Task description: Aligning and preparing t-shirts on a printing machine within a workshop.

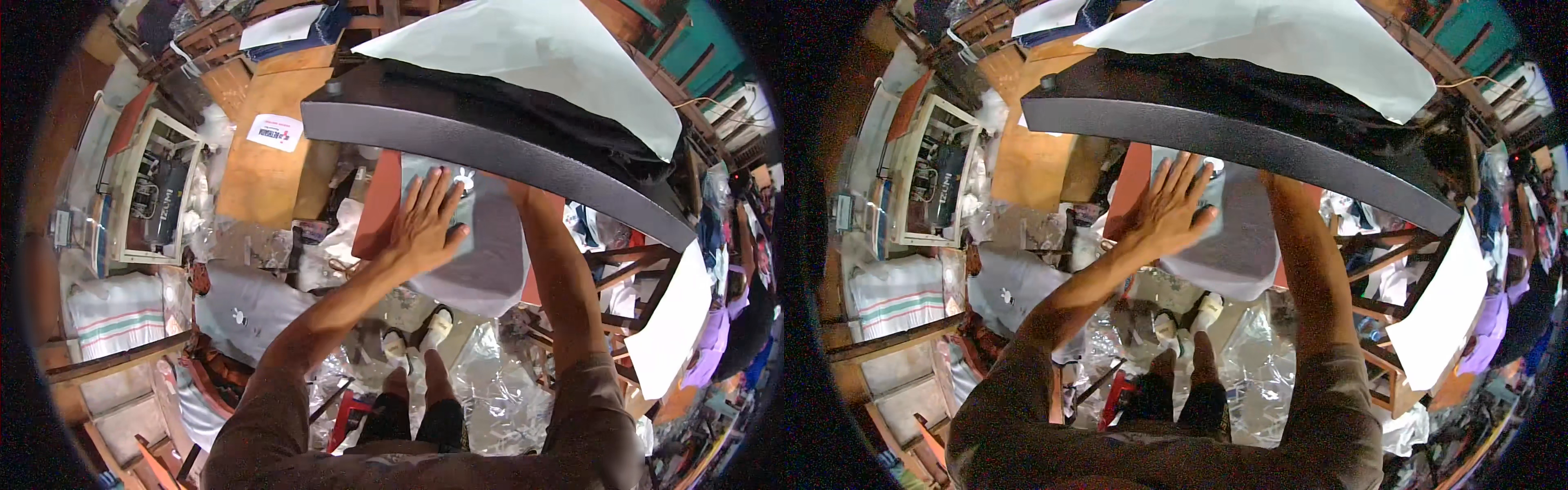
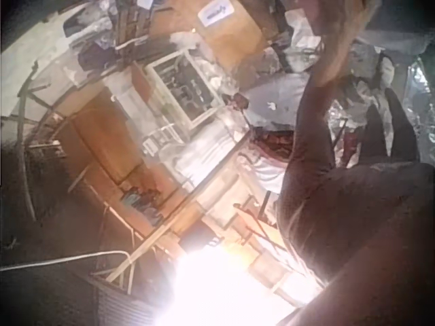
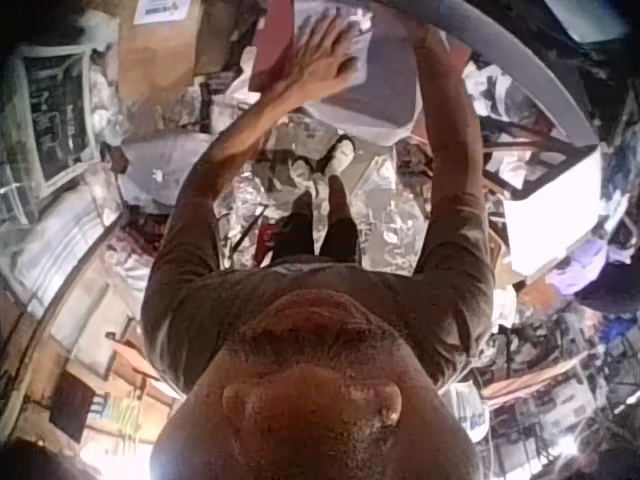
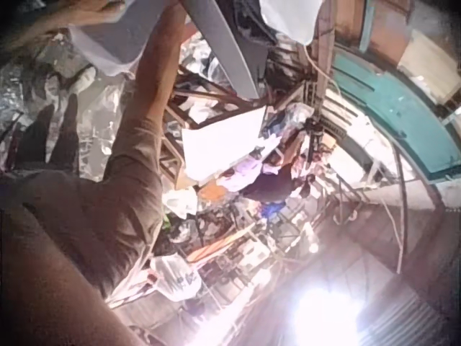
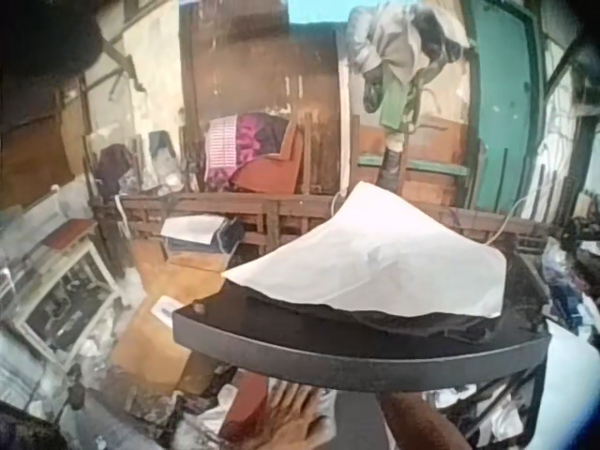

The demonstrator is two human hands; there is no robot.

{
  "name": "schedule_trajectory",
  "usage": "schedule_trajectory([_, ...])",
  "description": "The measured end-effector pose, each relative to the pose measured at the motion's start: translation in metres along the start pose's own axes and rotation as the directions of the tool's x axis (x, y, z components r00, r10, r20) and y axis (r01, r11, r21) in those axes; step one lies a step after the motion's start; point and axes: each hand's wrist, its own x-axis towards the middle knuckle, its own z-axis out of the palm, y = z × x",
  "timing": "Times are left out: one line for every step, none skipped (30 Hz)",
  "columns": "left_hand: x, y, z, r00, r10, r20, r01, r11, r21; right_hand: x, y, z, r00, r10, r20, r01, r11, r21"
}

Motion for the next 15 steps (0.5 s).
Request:
schedule_trajectory([-0.009, 0.005, 0.002, 1.000, 0.002, -0.002, -0.002, 1.000, -0.006, 0.002, 0.007, 0.005, 1.000, -0.013, 0.014, 0.012, 1.000, 0.026])
schedule_trajectory([-0.016, 0.008, 0.002, 0.999, 0.027, -0.019, -0.027, 1.000, -0.015, 0.005, 0.011, 0.011, 0.999, -0.031, 0.027, 0.030, 0.998, 0.049])
schedule_trajectory([-0.022, 0.012, 0.000, 1.000, 0.003, -0.024, -0.003, 1.000, 0.000, 0.007, 0.013, 0.018, 0.998, -0.050, 0.034, 0.047, 0.996, 0.074])
schedule_trajectory([-0.029, 0.017, -0.001, 1.000, 0.018, 0.012, -0.018, 1.000, -0.008, 0.009, 0.013, 0.024, 0.997, -0.064, 0.043, 0.059, 0.993, 0.100])
schedule_trajectory([-0.035, 0.021, -0.003, 0.994, 0.025, 0.106, -0.020, 0.999, -0.042, 0.010, 0.012, 0.031, 0.996, -0.069, 0.064, 0.061, 0.992, 0.111])
schedule_trajectory([-0.039, 0.025, -0.004, 1.000, 0.022, 0.023, -0.020, 0.998, -0.062, 0.012, 0.011, 0.037, 0.993, -0.067, 0.096, 0.056, 0.992, 0.116])
schedule_trajectory([-0.044, 0.030, -0.005, 0.999, 0.025, 0.029, -0.023, 0.998, -0.061, 0.014, 0.010, 0.043, 0.988, -0.076, 0.131, 0.060, 0.991, 0.120])
schedule_trajectory([-0.049, 0.035, -0.005, 0.999, 0.025, -0.041, -0.029, 0.996, -0.082, 0.015, 0.008, 0.049, 0.983, -0.094, 0.160, 0.072, 0.988, 0.137])
schedule_trajectory([-0.053, 0.038, -0.005, 0.999, 0.015, -0.052, -0.020, 0.995, -0.100, 0.017, 0.007, 0.054, 0.982, -0.134, 0.134, 0.104, 0.972, 0.211])
schedule_trajectory([-0.061, 0.044, -0.006, 0.998, 0.016, -0.064, -0.023, 0.992, -0.122, 0.018, 0.005, 0.058, 0.976, -0.216, -0.005, 0.202, 0.905, 0.374])
schedule_trajectory([-0.069, 0.050, -0.007, 0.999, 0.041, -0.030, -0.045, 0.992, -0.119, 0.016, 0.000, 0.063, 0.948, -0.259, -0.184, 0.318, 0.785, 0.532])
schedule_trajectory([-0.079, 0.057, -0.008, 0.998, 0.041, 0.043, -0.034, 0.986, -0.163, 0.015, -0.009, 0.066, 0.887, -0.294, -0.357, 0.460, 0.631, 0.625])
schedule_trajectory([-0.087, 0.063, -0.010, 0.995, 0.085, 0.060, -0.074, 0.983, -0.166, 0.006, -0.024, 0.071, 0.898, -0.365, -0.246, 0.431, 0.610, 0.665])
schedule_trajectory([-0.099, 0.070, -0.014, 0.985, 0.120, 0.124, -0.089, 0.970, -0.227, 0.000, -0.044, 0.072, 0.885, -0.443, -0.139, 0.406, 0.593, 0.696])
schedule_trajectory([-0.112, 0.076, -0.018, 0.973, 0.193, 0.123, -0.155, 0.952, -0.265, -0.007, -0.070, 0.070, 0.909, -0.416, 0.015, 0.347, 0.776, 0.527])
